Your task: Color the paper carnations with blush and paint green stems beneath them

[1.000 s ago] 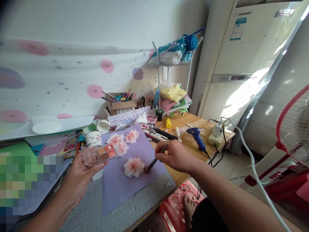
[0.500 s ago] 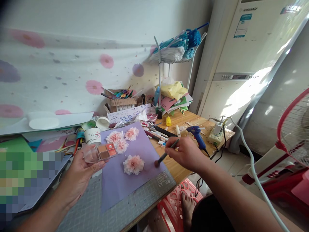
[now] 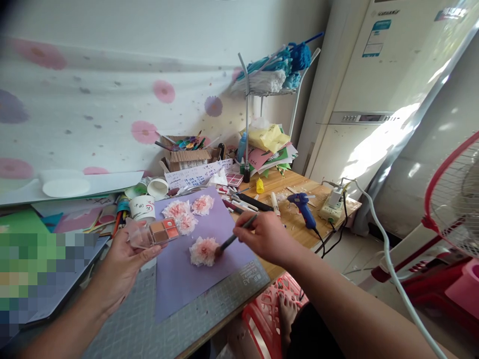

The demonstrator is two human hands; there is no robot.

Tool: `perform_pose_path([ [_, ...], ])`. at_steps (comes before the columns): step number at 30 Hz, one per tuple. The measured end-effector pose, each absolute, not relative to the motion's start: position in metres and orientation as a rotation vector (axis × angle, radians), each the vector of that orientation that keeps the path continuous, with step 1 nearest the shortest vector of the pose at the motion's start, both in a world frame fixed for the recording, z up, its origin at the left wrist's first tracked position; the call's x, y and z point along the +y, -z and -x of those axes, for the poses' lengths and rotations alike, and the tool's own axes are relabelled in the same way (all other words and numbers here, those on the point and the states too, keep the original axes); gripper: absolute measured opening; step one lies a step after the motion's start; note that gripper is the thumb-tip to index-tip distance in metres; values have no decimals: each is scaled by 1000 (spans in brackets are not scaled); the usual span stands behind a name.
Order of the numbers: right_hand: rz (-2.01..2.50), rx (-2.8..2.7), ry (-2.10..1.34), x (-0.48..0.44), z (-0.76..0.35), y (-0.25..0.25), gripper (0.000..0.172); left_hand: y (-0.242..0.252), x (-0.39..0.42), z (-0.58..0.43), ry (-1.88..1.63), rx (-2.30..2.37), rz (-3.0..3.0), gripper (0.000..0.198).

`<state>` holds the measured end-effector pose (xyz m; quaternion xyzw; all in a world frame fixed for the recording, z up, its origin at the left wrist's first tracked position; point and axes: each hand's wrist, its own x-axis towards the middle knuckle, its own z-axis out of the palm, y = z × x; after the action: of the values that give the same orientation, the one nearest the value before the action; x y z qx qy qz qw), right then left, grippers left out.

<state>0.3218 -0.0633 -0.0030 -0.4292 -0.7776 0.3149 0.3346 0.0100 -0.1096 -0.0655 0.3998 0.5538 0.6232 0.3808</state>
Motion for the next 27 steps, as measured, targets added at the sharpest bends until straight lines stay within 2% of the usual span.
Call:
perform_pose_path([
  [3,1186,-1907,-835,-61,-321,1,15,63,-111,-11,-1603,1426,-1015,73],
  [7,1132,-2077,-963,-59,-314,0,14,60,-113,-11,-1599,1416,-1021,71],
  [9,1078,-2077,-894,-56,-313,0,15,60,-113,-10,-1604,1414,-1023,71],
  [14,1257,-1973,-701,-49,-325,-3,13,63,-112,-7,-1611,1406,-1022,67],
  [20,1179,-2090,-711,-50,-314,1,23,65,-111,-7,-1612,1399,-1019,67],
  [23,1286,-1981,-582,-46,-310,2,20,64,-111,-6,-1624,1400,-1019,67],
  [27,1286,-2015,-599,-43,-308,4,19,65,-109,-4,-1639,1383,-1021,65],
])
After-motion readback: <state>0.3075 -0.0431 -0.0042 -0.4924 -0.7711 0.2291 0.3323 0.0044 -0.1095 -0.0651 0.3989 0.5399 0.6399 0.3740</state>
